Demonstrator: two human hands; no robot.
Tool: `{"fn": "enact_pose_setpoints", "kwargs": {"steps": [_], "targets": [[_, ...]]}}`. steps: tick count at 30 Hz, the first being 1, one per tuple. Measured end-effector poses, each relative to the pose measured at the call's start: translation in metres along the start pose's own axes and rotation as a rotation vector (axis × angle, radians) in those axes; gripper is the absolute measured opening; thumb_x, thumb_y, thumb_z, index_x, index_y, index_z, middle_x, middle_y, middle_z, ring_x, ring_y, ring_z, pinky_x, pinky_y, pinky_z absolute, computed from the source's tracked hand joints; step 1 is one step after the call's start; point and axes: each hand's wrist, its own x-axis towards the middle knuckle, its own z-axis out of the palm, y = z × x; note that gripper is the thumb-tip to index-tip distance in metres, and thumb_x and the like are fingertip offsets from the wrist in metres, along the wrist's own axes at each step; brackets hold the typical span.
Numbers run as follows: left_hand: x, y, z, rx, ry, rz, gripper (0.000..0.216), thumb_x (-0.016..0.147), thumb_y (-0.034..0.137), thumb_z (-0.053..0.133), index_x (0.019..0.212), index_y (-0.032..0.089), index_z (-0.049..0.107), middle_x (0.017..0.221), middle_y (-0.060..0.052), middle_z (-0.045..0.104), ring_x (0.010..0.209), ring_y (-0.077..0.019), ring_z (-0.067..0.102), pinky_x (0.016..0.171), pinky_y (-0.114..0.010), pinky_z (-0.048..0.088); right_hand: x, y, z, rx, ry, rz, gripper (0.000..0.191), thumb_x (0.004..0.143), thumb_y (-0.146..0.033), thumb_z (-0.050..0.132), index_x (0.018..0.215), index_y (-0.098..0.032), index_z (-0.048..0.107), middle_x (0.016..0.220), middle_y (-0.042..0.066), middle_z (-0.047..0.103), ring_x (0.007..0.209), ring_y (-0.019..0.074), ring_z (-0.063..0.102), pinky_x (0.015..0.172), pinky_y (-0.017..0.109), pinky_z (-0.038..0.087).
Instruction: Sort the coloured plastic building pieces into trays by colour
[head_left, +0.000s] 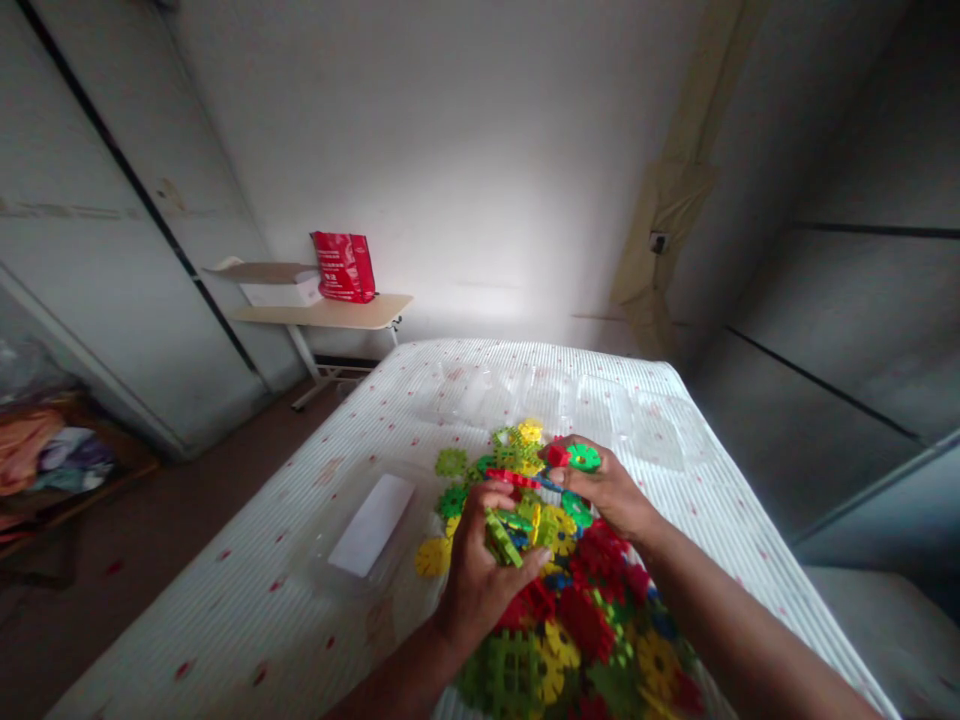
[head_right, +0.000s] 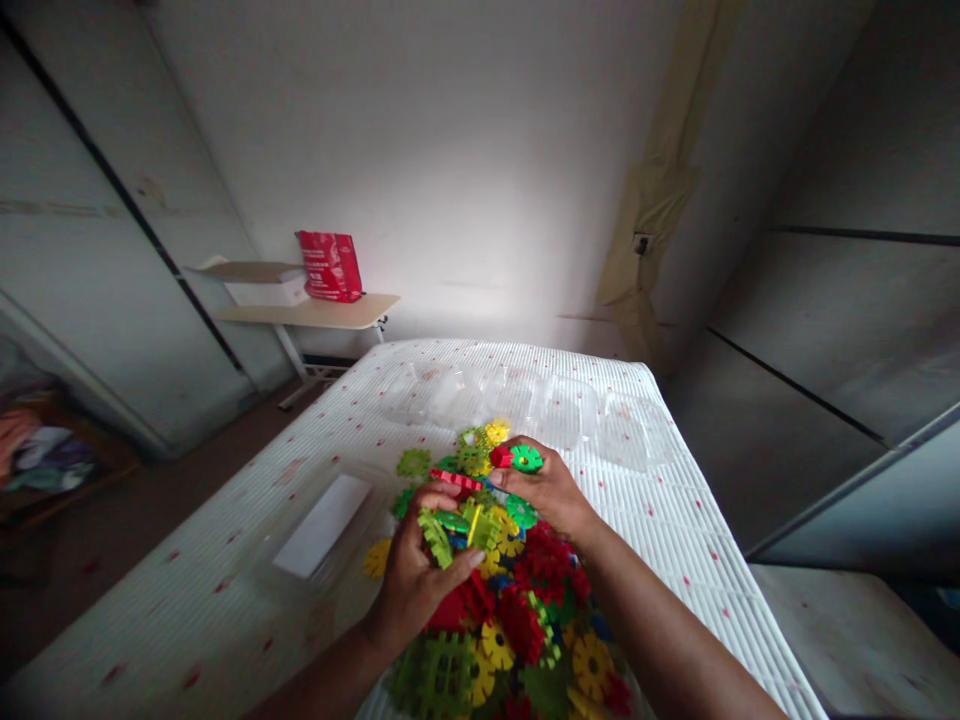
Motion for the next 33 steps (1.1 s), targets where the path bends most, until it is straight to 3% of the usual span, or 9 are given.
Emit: {"fn": "enact_pose_setpoints", "kwargs": {"steps": [6,9,13,16,18,20,23,27,33], "targets": [[-0.011,-0.004,-0.01,0.11,-0.147,0.038,0.05,0.057,0.045,0.076,0.09,0.02,0.048,0.123,-0.011,0.048,0.117,-0.0303,0.045,0.095,-0.044,0.041,-0.016,0.004,-0.004,-0.11,-0.026,-0.033,0.036,0.064,-0.045,0.074,0.086,-0.019,0.061,0.104,0.005,0.062,0.094,0.0197,0.059,0.081,0.032,0.048],[-0.016,-0.006,-0.016,0.208,-0.221,0.068,0.069,0.056,0.051,0.076,0.11,0.019,0.047,0.131,-0.014,0.042,0.124,-0.033,0.04,0.1,-0.046,0.037,-0.026,0.009,-0.012,-0.206,-0.02,-0.069,0.036,0.068,-0.047,0.071,0.09,-0.021,0.06,0.121,0.009,0.055,0.108,0.0227,0.055,0.091,0.036,0.045],[-0.018,-0.007,-0.029,0.37,-0.348,0.15,0.098,0.06,0.06,0.07,0.139,0.024,0.024,0.145,-0.014,0.027,0.132,-0.0346,0.029,0.106,-0.05,0.029,-0.052,0.01,-0.029,-0.451,-0.047,-0.12,0.041,0.076,-0.045,0.063,0.111,-0.024,0.058,0.135,0.011,0.046,0.123,0.0271,0.045,0.1,0.043,0.039],[-0.023,-0.006,-0.045,0.476,-0.453,0.254,0.106,0.058,0.07,0.065,0.143,0.027,0.019,0.149,-0.014,0.022,0.133,-0.0381,0.025,0.107,-0.053,0.023,-0.09,0.005,-0.037,-0.629,-0.14,-0.184,0.057,0.074,-0.046,0.064,0.128,-0.032,0.049,0.143,0.007,0.039,0.133,0.032,0.03,0.106,0.054,0.028],[-0.032,-0.006,-0.056,0.524,-0.512,0.32,0.111,0.054,0.076,0.062,0.144,0.028,0.018,0.149,-0.014,0.021,0.133,-0.04,0.026,0.109,-0.055,0.017,-0.122,0.005,-0.042,-0.741,-0.219,-0.194,0.078,0.067,-0.048,0.07,0.137,-0.04,0.037,0.147,0.003,0.034,0.135,0.0349,0.026,0.104,0.056,0.032],[-0.045,-0.009,-0.064,0.562,-0.539,0.353,0.107,0.054,0.076,0.061,0.143,0.031,0.021,0.15,-0.012,0.023,0.132,-0.0397,0.028,0.109,-0.056,0.015,-0.153,0.017,-0.047,-0.879,-0.252,-0.178,0.085,0.067,-0.044,0.07,0.14,-0.044,0.028,0.147,0.0,0.032,0.133,0.0344,0.031,0.102,0.053,0.037],[-0.067,-0.018,-0.067,0.622,-0.527,0.372,0.089,0.063,0.064,0.064,0.14,0.04,0.026,0.15,-0.006,0.025,0.132,-0.0369,0.03,0.107,-0.056,0.017,-0.185,0.059,-0.058,-1.057,-0.215,-0.303,0.069,0.075,-0.041,0.06,0.137,-0.048,0.031,0.143,-0.004,0.038,0.13,0.0339,0.035,0.1,0.054,0.039],[-0.082,-0.03,-0.059,0.703,-0.535,0.433,0.083,0.066,0.06,0.064,0.139,0.04,0.029,0.151,-0.007,0.021,0.133,-0.04,0.026,0.105,-0.061,0.017,-0.191,0.122,-0.065,-1.179,-0.108,-0.545,0.062,0.079,-0.04,0.057,0.136,-0.046,0.034,0.141,-0.001,0.042,0.127,0.0357,0.04,0.099,0.057,0.038],[-0.082,-0.036,-0.053,0.766,-0.578,0.536,0.07,0.075,0.051,0.061,0.138,0.042,0.03,0.151,-0.006,0.022,0.133,-0.0397,0.025,0.103,-0.064,0.017,-0.191,0.121,-0.051,-1.152,0.06,-0.271,0.069,0.081,-0.037,0.058,0.14,-0.047,0.023,0.133,0.0,0.052,0.122,0.0324,0.047,0.1,0.053,0.041]]}}
